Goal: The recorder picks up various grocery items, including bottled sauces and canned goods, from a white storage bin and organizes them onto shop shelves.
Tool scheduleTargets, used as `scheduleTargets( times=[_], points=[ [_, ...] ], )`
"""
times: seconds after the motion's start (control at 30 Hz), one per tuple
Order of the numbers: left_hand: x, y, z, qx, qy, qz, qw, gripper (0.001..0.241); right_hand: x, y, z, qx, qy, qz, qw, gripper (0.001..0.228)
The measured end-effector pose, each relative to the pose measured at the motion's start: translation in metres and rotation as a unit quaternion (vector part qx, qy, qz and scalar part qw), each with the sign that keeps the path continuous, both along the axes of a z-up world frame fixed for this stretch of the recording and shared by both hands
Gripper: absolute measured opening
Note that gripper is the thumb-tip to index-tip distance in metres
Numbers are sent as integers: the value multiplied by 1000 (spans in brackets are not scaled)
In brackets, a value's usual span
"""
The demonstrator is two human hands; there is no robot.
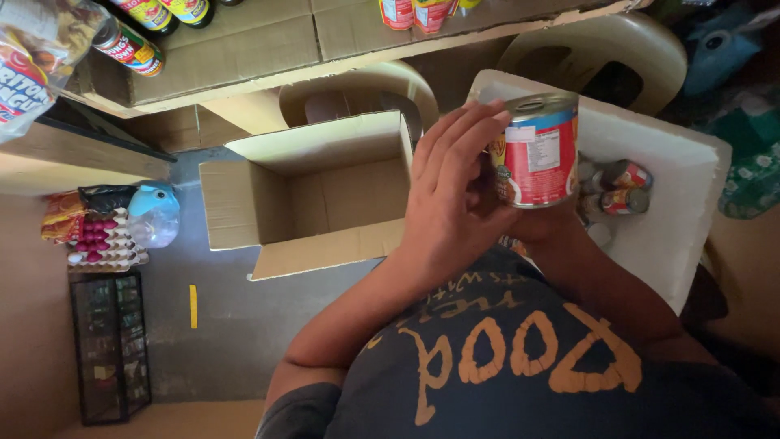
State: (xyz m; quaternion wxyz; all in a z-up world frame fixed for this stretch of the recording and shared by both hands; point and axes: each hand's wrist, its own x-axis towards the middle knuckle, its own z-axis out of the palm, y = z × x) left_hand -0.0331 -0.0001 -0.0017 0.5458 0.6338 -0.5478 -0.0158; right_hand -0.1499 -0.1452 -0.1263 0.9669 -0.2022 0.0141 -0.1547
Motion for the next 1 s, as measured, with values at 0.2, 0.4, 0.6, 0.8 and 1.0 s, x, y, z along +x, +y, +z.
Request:
scheduleTargets(
  times=[0.2,0.4,0.6,0.8,1.0],
  points=[
    [1,1,1,-6,-1,8,1000,83,0,5,11,-81,72,-64,992,53],
    [25,1,2,-36,12,6,999,85,9,-27,15,-3,51,-99,994,71],
    [44,22,41,8,31,24,999,75,27,-45,86,-307,-32,-147,940,67],
    [78,34,96,-22,76,-1,997,71,77,-20,206,-427,-56,-157,889,67],
    [187,24,169,-159,-137,51,976,59,162,13,344,-623,-28,-167,764,47]
  ],
)
